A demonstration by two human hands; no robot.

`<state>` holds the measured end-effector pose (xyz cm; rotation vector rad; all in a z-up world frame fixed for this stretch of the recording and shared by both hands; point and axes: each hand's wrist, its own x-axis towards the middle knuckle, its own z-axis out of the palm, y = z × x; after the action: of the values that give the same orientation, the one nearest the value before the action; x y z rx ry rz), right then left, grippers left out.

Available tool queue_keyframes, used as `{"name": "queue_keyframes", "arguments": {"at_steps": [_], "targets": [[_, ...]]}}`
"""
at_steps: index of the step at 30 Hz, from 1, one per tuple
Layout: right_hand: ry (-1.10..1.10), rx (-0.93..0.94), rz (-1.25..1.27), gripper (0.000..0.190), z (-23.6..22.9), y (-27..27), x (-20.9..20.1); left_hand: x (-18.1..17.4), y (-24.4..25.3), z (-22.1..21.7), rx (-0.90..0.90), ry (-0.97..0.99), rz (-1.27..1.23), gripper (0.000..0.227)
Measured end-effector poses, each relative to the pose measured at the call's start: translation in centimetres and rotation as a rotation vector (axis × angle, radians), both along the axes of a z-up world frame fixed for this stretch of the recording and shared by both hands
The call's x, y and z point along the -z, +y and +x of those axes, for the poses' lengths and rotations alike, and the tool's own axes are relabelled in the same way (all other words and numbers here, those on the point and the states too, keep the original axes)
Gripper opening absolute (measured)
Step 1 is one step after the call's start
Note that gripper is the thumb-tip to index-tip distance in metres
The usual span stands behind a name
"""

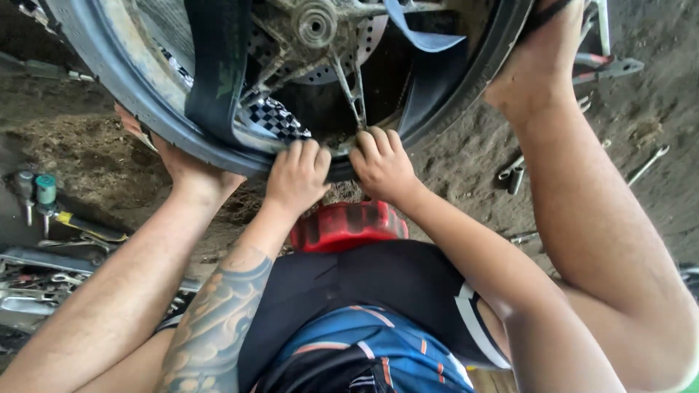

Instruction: Inserting a new inner tube into a motorcycle tire rim and tucking it under the tire casing.

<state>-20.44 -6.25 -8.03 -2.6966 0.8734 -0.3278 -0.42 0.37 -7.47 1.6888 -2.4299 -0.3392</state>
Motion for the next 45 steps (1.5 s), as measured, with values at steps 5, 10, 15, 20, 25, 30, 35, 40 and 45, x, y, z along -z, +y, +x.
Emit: {"name": "queue_keyframes", "arguments": {"at_steps": [5, 10, 15, 20, 25, 30, 35, 40, 45], "targets": [[-0.024, 0.036, -0.055, 0.02, 0.1, 1.3, 2.0, 0.1, -0.4, -0.3, -0.059, -0.027, -0.028, 0.065], [-0.041, 0.063, -0.033, 0.021, -0.3, 1.6, 1.2, -0.1, 1.0, -0.4, 0.007, 0.026, 0.066, 0.066], [-0.049, 0.058, -0.012, 0.023, -0.4, 1.3, 0.6, -3.9, -4.4, 1.8, -0.151, 0.295, 0.541, 0.049], [-0.011, 0.04, 0.006, 0.022, -0.5, 0.8, -0.2, -1.4, -9.6, 1.7, 0.009, 0.311, 0.884, 0.065], [-0.06, -0.005, 0.028, 0.024, -0.6, -0.8, -2.3, 5.2, -9.1, -1.7, 0.259, 0.175, 1.308, 0.055], [-0.077, -0.023, 0.025, 0.021, -0.6, -0.2, -0.6, 4.1, -10.1, -1.7, 0.36, 0.102, 1.327, 0.05], [-0.042, -0.015, 0.06, 0.02, -1.2, 0.6, 0.6, 2.8, -10.7, -1.8, 0.327, 0.092, 1.286, 0.041], [-0.007, 0.037, 0.101, 0.022, -1.5, 1.0, 0.8, 2.4, -10.8, -1.5, 0.201, 0.072, 1.307, 0.043], [0.003, 0.042, 0.123, 0.02, -1.5, 0.9, 0.9, 0.7, -11.9, -1.1, 0.19, 0.066, 1.31, 0.047]]}}
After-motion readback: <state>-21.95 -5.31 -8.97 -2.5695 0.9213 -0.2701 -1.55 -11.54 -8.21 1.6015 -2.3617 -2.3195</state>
